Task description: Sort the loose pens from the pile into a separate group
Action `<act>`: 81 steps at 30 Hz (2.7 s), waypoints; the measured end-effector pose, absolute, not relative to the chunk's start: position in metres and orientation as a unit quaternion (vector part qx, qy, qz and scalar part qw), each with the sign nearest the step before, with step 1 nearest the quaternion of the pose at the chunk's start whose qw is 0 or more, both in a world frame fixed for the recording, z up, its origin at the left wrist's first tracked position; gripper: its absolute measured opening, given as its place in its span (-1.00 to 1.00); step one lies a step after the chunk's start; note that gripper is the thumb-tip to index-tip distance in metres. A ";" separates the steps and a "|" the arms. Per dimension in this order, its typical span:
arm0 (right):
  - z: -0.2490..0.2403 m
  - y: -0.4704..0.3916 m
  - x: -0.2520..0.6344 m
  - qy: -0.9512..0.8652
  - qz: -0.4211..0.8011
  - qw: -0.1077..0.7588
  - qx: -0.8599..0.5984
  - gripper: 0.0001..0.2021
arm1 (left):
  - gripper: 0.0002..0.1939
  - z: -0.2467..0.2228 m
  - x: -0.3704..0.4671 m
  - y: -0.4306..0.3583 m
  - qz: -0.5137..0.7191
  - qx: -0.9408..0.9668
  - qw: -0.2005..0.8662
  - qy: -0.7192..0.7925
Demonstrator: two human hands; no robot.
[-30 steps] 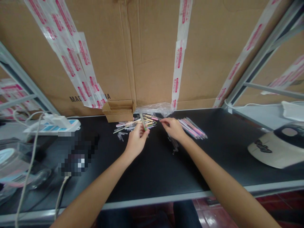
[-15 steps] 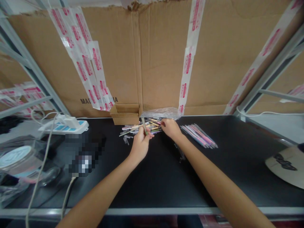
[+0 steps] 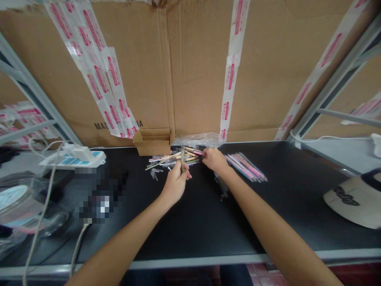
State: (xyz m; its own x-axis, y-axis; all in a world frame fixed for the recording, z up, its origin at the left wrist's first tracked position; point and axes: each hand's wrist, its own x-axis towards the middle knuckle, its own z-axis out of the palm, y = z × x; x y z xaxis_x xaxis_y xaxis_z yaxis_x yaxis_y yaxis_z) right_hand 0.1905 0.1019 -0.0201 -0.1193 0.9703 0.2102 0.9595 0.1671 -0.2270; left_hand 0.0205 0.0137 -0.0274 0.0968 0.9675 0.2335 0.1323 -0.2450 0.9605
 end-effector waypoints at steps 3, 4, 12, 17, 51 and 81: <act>-0.017 0.101 0.200 -0.747 0.041 0.200 -0.633 -0.81 | -0.91 -0.029 0.021 0.014 0.478 0.619 0.426 0.455; -0.015 0.100 0.202 -0.750 0.068 0.222 -0.620 -0.82 | -0.92 -0.030 0.021 0.014 0.474 0.619 0.427 0.458; 0.017 0.075 0.202 -0.741 0.522 0.247 -0.342 -0.82 | -0.84 -0.025 0.018 0.010 0.442 0.659 0.366 0.487; 0.023 0.062 0.196 -0.731 0.578 0.229 -0.282 -0.78 | -0.81 -0.020 0.019 0.006 0.412 0.697 0.359 0.464; 0.029 0.035 0.220 -0.856 0.241 -0.100 -0.447 -0.80 | -0.72 -0.023 0.018 0.012 0.451 0.690 0.360 0.436; 0.006 0.032 0.188 -0.891 0.279 0.022 -0.358 -0.83 | -0.82 -0.029 0.015 0.018 0.503 0.627 0.394 0.446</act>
